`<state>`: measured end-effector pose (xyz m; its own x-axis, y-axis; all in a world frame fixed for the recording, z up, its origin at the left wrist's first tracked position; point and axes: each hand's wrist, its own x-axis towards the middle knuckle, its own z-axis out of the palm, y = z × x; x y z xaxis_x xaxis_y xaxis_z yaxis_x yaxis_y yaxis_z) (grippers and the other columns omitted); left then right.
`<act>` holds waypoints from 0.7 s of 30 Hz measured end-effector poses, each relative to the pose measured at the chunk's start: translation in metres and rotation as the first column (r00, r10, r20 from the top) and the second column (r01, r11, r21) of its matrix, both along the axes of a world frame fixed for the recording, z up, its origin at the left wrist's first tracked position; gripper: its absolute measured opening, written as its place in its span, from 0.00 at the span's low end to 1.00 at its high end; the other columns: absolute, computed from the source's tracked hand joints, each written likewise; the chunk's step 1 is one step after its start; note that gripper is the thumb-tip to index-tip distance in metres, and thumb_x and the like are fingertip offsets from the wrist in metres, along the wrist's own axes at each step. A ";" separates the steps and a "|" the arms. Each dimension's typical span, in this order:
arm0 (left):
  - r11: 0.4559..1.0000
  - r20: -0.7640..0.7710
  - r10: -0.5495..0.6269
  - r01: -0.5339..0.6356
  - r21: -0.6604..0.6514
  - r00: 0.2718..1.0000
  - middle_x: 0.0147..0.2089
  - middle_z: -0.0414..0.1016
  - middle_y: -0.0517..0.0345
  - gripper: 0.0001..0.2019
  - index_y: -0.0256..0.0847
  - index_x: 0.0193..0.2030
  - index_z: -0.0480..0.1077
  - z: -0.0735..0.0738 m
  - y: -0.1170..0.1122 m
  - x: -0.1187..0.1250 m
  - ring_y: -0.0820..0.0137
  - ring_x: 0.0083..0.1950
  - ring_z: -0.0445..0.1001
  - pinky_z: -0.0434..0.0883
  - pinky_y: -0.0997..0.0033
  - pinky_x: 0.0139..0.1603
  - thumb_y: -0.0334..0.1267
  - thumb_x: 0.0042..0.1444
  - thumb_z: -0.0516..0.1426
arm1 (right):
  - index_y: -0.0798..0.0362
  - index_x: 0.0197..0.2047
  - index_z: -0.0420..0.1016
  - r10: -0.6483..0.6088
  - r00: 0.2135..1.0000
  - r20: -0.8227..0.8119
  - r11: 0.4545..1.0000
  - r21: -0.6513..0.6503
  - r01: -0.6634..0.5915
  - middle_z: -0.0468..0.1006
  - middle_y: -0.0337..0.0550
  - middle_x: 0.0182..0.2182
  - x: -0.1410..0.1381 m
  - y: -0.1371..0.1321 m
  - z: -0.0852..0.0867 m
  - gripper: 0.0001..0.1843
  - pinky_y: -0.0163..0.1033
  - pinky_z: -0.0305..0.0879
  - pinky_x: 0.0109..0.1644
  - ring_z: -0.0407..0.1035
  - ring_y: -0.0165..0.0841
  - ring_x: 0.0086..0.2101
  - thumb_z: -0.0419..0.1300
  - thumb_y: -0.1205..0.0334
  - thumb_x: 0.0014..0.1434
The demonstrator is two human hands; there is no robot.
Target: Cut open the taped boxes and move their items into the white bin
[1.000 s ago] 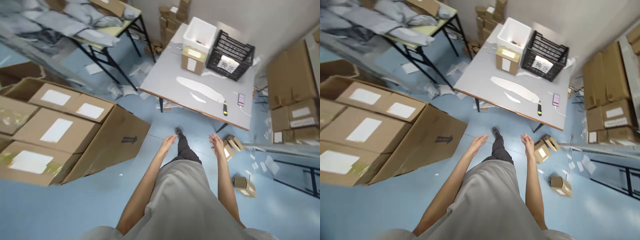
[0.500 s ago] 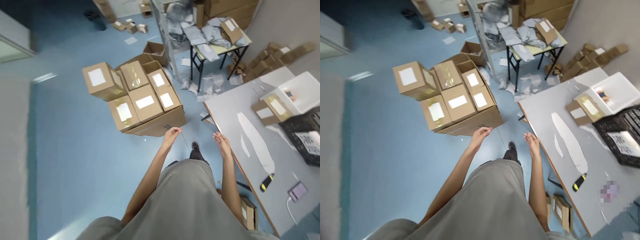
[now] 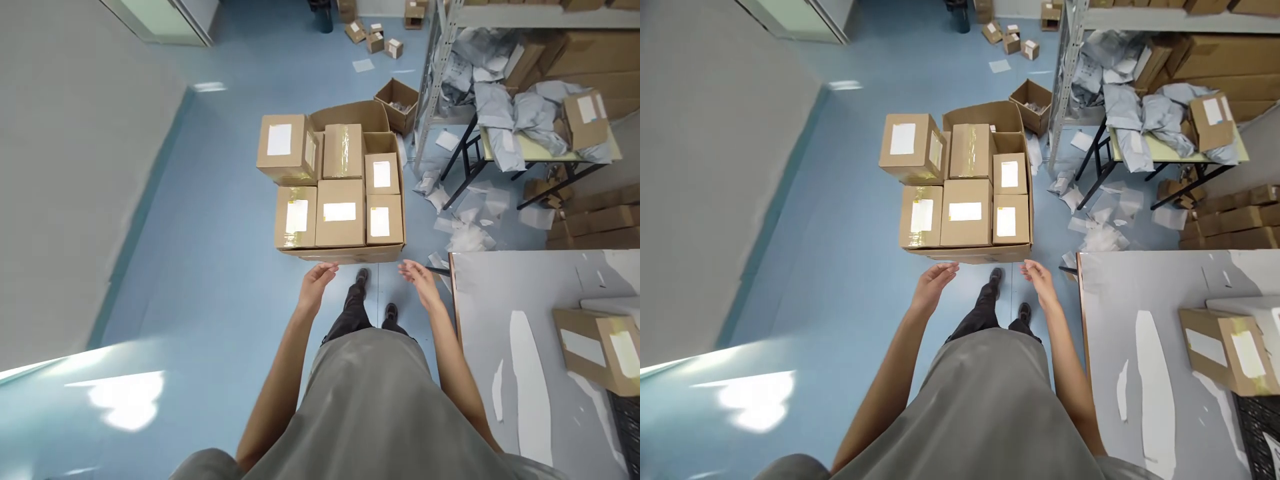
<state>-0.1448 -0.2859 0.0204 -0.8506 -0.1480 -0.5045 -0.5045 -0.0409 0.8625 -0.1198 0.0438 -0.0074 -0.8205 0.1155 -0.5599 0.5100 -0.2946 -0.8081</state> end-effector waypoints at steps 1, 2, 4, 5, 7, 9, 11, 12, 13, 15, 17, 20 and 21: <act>1.000 -0.001 0.021 -0.021 -0.004 1.000 0.63 0.86 0.41 0.28 0.45 0.43 0.80 -0.003 -0.005 -0.008 0.46 0.69 0.82 0.73 0.43 0.75 0.62 0.45 0.78 | 0.47 0.53 0.88 0.036 0.999 0.002 0.999 -0.002 -0.036 0.92 0.53 0.53 -0.011 -0.007 0.001 0.31 0.54 0.77 0.64 0.86 0.49 0.54 0.79 0.34 0.56; 0.999 -0.004 0.035 -0.035 -0.003 0.999 0.62 0.87 0.42 0.29 0.45 0.44 0.80 -0.007 -0.010 -0.018 0.45 0.69 0.82 0.73 0.42 0.75 0.63 0.45 0.78 | 0.46 0.54 0.88 0.064 0.998 0.003 0.998 -0.002 -0.064 0.92 0.53 0.53 -0.021 -0.014 0.002 0.31 0.54 0.77 0.64 0.85 0.48 0.54 0.78 0.34 0.56; 0.999 -0.014 0.049 -0.049 0.009 0.999 0.61 0.87 0.42 0.29 0.45 0.43 0.80 -0.014 -0.020 -0.041 0.45 0.69 0.82 0.73 0.42 0.75 0.64 0.44 0.78 | 0.46 0.55 0.88 0.092 0.996 0.007 0.996 0.004 -0.092 0.91 0.52 0.54 -0.040 -0.027 0.004 0.32 0.53 0.77 0.64 0.85 0.48 0.54 0.78 0.33 0.57; 0.998 -0.020 0.053 -0.053 0.016 0.998 0.60 0.87 0.41 0.30 0.45 0.43 0.80 -0.018 -0.025 -0.055 0.45 0.68 0.82 0.73 0.41 0.75 0.64 0.44 0.78 | 0.46 0.55 0.88 0.092 0.996 0.013 0.996 0.009 -0.093 0.91 0.52 0.55 -0.048 -0.033 0.005 0.32 0.53 0.77 0.64 0.85 0.48 0.54 0.78 0.32 0.57; 0.998 -0.044 0.066 -0.066 0.008 0.997 0.60 0.87 0.40 0.29 0.44 0.43 0.80 -0.023 -0.038 -0.088 0.46 0.67 0.82 0.73 0.42 0.75 0.63 0.46 0.78 | 0.46 0.54 0.88 0.067 0.997 0.035 0.997 0.026 -0.068 0.92 0.53 0.53 -0.065 -0.047 0.007 0.34 0.54 0.77 0.63 0.86 0.48 0.53 0.78 0.31 0.55; 0.993 -0.095 0.101 -0.106 -0.056 0.990 0.60 0.86 0.40 0.27 0.42 0.44 0.79 -0.024 -0.056 -0.129 0.48 0.67 0.82 0.73 0.43 0.76 0.60 0.50 0.76 | 0.47 0.52 0.88 0.043 0.997 0.057 0.998 0.038 -0.046 0.92 0.53 0.53 -0.082 -0.061 0.010 0.35 0.55 0.77 0.63 0.86 0.49 0.53 0.78 0.29 0.53; 0.967 -0.179 0.163 -0.193 -0.167 0.970 0.61 0.85 0.41 0.23 0.41 0.48 0.78 -0.023 -0.078 -0.175 0.51 0.69 0.81 0.72 0.47 0.77 0.55 0.57 0.74 | 0.47 0.51 0.88 0.043 0.997 0.061 0.998 0.042 -0.046 0.92 0.53 0.53 -0.101 -0.076 0.014 0.35 0.56 0.77 0.64 0.86 0.50 0.54 0.78 0.29 0.53; 0.941 -0.229 0.196 -0.249 -0.228 0.953 0.64 0.83 0.42 0.21 0.40 0.52 0.77 -0.022 -0.090 -0.199 0.53 0.71 0.79 0.71 0.49 0.78 0.51 0.60 0.73 | 0.47 0.52 0.88 0.052 0.997 0.057 0.998 0.043 -0.054 0.92 0.53 0.53 -0.112 -0.084 0.016 0.35 0.56 0.77 0.65 0.86 0.50 0.54 0.78 0.29 0.53; 0.912 -0.279 0.221 -0.300 -0.279 0.934 0.68 0.80 0.42 0.22 0.40 0.57 0.76 -0.021 -0.102 -0.224 0.55 0.73 0.77 0.70 0.52 0.79 0.48 0.62 0.72 | 0.47 0.52 0.88 0.066 0.997 0.049 0.997 0.045 -0.069 0.92 0.52 0.53 -0.124 -0.092 0.018 0.35 0.57 0.77 0.66 0.86 0.50 0.55 0.78 0.29 0.53; 0.864 -0.351 0.239 -0.364 -0.349 0.905 0.76 0.72 0.39 0.29 0.38 0.67 0.71 -0.021 -0.126 -0.273 0.56 0.80 0.70 0.64 0.55 0.84 0.44 0.64 0.72 | 0.45 0.55 0.88 0.118 0.993 0.017 0.992 0.046 -0.118 0.92 0.50 0.55 -0.152 -0.112 0.021 0.35 0.58 0.76 0.68 0.85 0.49 0.57 0.78 0.29 0.54; 0.826 -0.361 0.288 -0.421 -0.375 0.887 0.81 0.65 0.34 0.36 0.34 0.73 0.66 -0.024 -0.146 -0.317 0.56 0.85 0.62 0.59 0.57 0.87 0.44 0.65 0.72 | 0.44 0.60 0.87 0.199 0.979 -0.046 0.979 0.056 -0.196 0.89 0.49 0.62 -0.188 -0.139 0.019 0.38 0.58 0.75 0.72 0.81 0.50 0.64 0.76 0.28 0.57; 0.850 -0.313 0.312 -0.411 -0.331 0.897 0.79 0.66 0.26 0.37 0.27 0.75 0.62 -0.037 -0.166 -0.363 0.55 0.84 0.65 0.61 0.55 0.86 0.47 0.69 0.69 | 0.48 0.73 0.80 0.316 0.934 -0.168 0.944 0.154 -0.292 0.77 0.51 0.75 -0.254 -0.191 0.007 0.50 0.57 0.71 0.77 0.73 0.51 0.73 0.74 0.23 0.59; 0.873 -0.304 0.284 -0.377 -0.311 0.909 0.76 0.69 0.25 0.37 0.26 0.74 0.62 -0.042 -0.170 -0.372 0.55 0.81 0.68 0.63 0.53 0.85 0.48 0.70 0.68 | 0.52 0.76 0.77 0.340 0.917 -0.210 0.930 0.219 -0.295 0.76 0.53 0.76 -0.278 -0.210 0.002 0.55 0.57 0.70 0.78 0.72 0.51 0.73 0.72 0.22 0.60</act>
<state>-0.5166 -0.4562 -0.0214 -0.8070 -0.5713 -0.1494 -0.2903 0.1636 0.9429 -0.3979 -0.1662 -0.0053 -0.9373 -0.0940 -0.3357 0.3362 0.0115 -0.9417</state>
